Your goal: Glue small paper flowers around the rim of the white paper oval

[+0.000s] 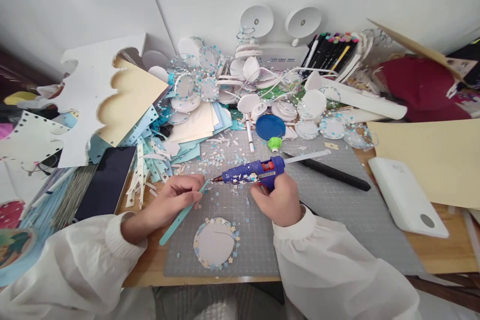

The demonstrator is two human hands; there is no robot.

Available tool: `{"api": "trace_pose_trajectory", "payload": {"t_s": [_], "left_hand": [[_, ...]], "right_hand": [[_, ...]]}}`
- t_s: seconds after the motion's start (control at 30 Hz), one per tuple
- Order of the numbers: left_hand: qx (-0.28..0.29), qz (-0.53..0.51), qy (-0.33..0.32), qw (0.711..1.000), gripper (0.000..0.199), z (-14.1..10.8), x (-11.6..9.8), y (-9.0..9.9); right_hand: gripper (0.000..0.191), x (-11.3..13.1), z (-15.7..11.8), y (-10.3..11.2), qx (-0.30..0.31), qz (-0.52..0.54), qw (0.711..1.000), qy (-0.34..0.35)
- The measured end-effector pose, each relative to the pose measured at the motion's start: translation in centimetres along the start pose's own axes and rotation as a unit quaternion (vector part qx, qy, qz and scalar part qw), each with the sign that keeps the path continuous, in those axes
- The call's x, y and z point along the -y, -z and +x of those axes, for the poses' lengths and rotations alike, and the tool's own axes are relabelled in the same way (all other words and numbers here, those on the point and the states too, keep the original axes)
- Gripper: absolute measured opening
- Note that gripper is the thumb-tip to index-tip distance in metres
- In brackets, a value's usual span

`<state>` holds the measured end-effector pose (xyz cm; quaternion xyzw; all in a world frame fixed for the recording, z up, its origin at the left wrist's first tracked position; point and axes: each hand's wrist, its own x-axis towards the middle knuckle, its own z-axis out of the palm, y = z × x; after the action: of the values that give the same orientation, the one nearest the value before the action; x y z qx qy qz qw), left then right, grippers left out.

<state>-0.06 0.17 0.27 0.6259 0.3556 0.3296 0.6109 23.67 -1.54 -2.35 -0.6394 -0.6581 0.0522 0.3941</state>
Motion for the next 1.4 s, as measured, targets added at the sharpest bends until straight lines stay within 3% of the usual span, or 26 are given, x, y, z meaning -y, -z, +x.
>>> {"api": "trace_pose_trajectory", "payload": {"t_s": [0.2,0.33,0.6,0.8,1.07,1.2,1.27,1.33,1.4], "left_hand": [[0.005,-0.006,-0.008,1.0,0.032,0.0,0.2,0.0],[0.003,-0.011,-0.011,1.0,0.031,-0.1,0.4,0.1],[-0.01,-0.032,-0.003,0.999,0.03,-0.1,0.7,0.2],[-0.019,-0.04,0.017,0.999,0.03,-0.2,0.6,0.2],[-0.042,-0.053,0.035,0.997,0.028,-0.2,0.7,0.2],[-0.043,-0.063,0.031,0.997,0.027,-0.2,0.7,0.2],[-0.042,-0.067,0.03,0.996,0.027,-0.2,0.7,0.2],[-0.044,-0.067,0.03,0.996,0.027,-0.2,0.7,0.1],[-0.049,-0.067,0.029,0.996,0.027,-0.2,0.6,0.1]], "right_hand": [[0.016,-0.1,-0.2,-0.1,-0.007,-0.038,0.999,0.011],[0.012,-0.3,0.0,-0.1,-0.048,-0.046,0.998,0.02],[0.038,-3.3,-0.2,2.2,-0.111,-0.142,0.983,-0.032],[0.037,-5.6,-1.5,4.4,-0.022,-0.202,0.977,-0.071],[0.036,-5.9,-2.8,7.1,0.044,-0.256,0.966,0.009],[0.04,-4.9,-4.4,10.2,0.086,-0.277,0.957,0.015],[0.038,-3.9,-5.1,11.3,0.142,-0.268,0.953,-0.001],[0.031,-2.1,-5.4,11.6,0.219,-0.222,0.95,-0.004],[0.025,0.3,-4.9,10.9,0.218,-0.176,0.959,0.041]]}}
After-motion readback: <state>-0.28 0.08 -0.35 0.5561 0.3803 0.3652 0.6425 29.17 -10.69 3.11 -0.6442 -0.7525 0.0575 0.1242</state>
